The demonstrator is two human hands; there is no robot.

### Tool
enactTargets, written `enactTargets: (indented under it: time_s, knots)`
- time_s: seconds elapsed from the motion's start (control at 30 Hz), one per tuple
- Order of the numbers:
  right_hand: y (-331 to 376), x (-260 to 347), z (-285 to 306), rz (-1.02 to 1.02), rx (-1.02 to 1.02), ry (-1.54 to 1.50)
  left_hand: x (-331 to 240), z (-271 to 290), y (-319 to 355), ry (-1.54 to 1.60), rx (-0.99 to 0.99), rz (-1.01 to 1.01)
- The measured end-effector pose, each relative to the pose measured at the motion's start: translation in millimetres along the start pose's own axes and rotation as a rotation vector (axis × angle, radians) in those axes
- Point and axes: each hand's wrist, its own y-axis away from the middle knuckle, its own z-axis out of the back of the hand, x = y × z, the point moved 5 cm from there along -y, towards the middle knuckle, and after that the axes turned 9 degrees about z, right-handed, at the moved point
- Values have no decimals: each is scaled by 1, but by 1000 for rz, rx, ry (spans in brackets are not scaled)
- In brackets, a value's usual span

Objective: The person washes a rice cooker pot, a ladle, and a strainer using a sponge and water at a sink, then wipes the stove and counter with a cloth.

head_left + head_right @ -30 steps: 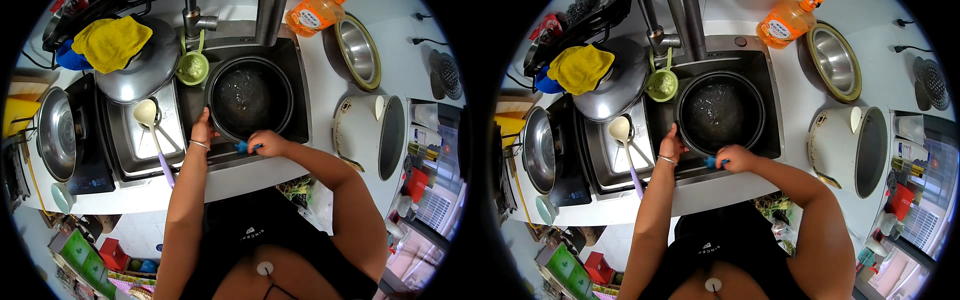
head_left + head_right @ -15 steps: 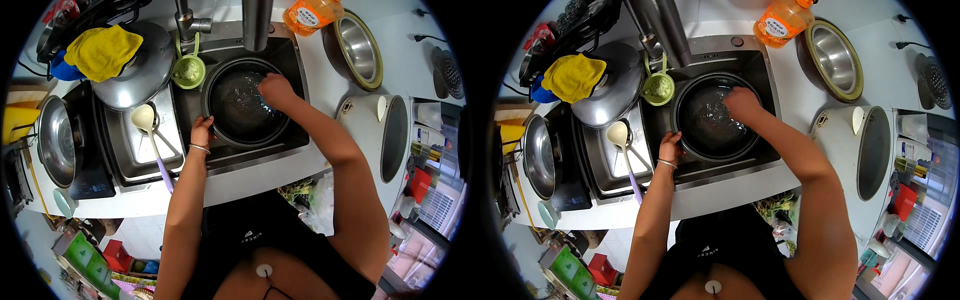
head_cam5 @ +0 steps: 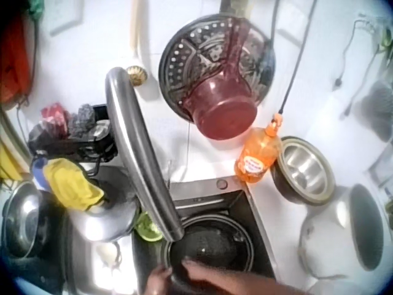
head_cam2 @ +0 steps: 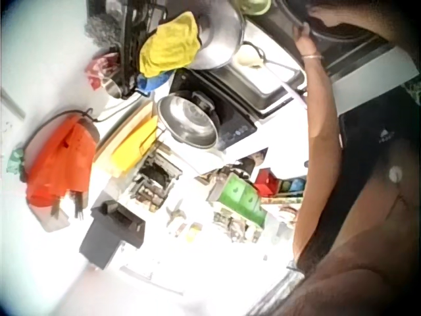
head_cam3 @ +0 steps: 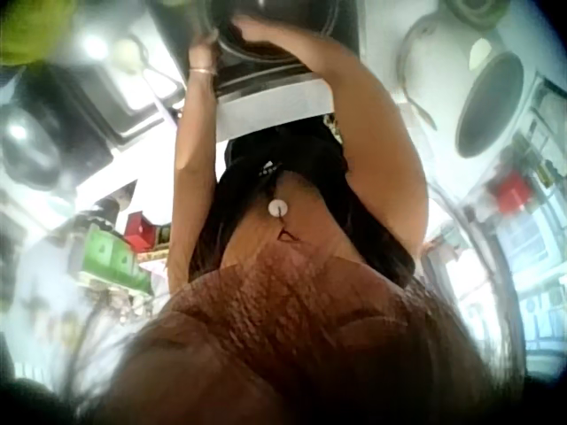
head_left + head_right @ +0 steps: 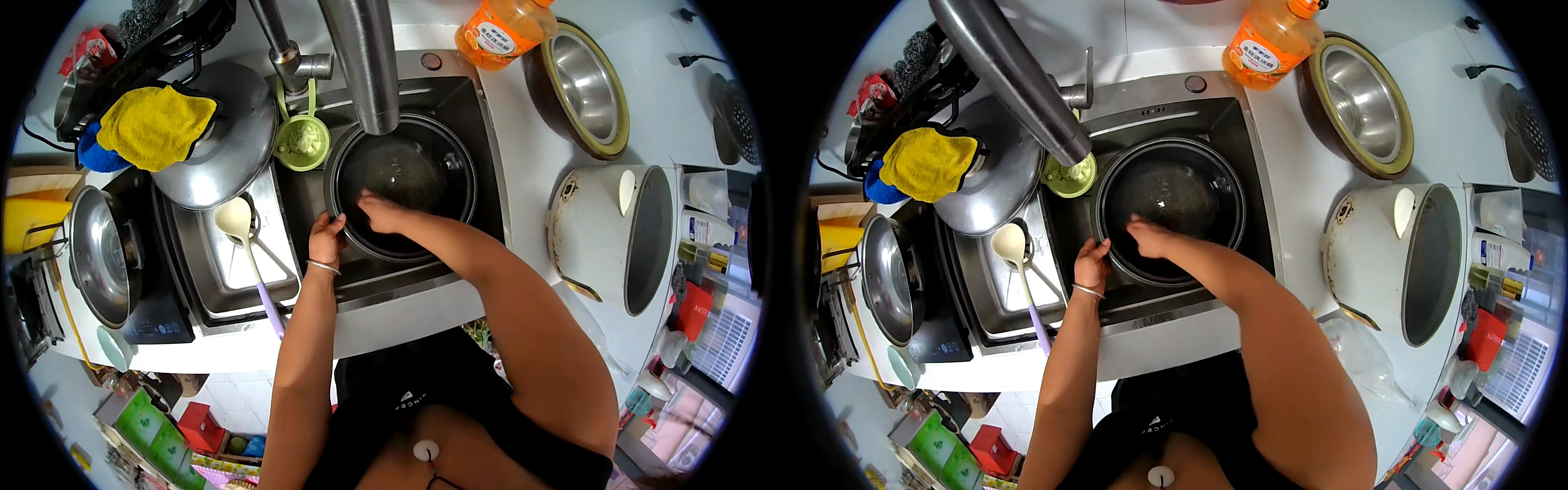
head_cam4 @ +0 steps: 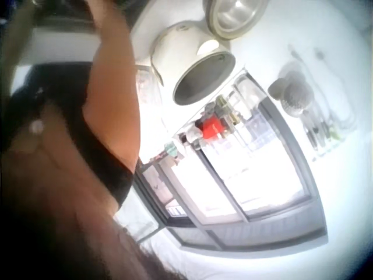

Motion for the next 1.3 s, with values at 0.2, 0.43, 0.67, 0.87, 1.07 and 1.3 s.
enactTargets:
  time_s: [0.2,0.43,0.67,0.87,1.07,1.3]
  knots:
    - [19,-70,78,-294,-469,36,6,9,-7,16,-21,51]
    - [42,-33,5,-292,12,73,11,11,-16,-10,8,-52]
    - [25,-83,66,-472,-466,-14,5,5,-9,-107,-26,19]
    - [66,-52,3,-462,-47,-266,14,6,-17,-74,3,-24]
    - [21,-12,15,171,343,513,10,8,-13,-56,4,-19]
    - [47,-63,73,-468,-58,379,7,9,-13,-64,-22,-18]
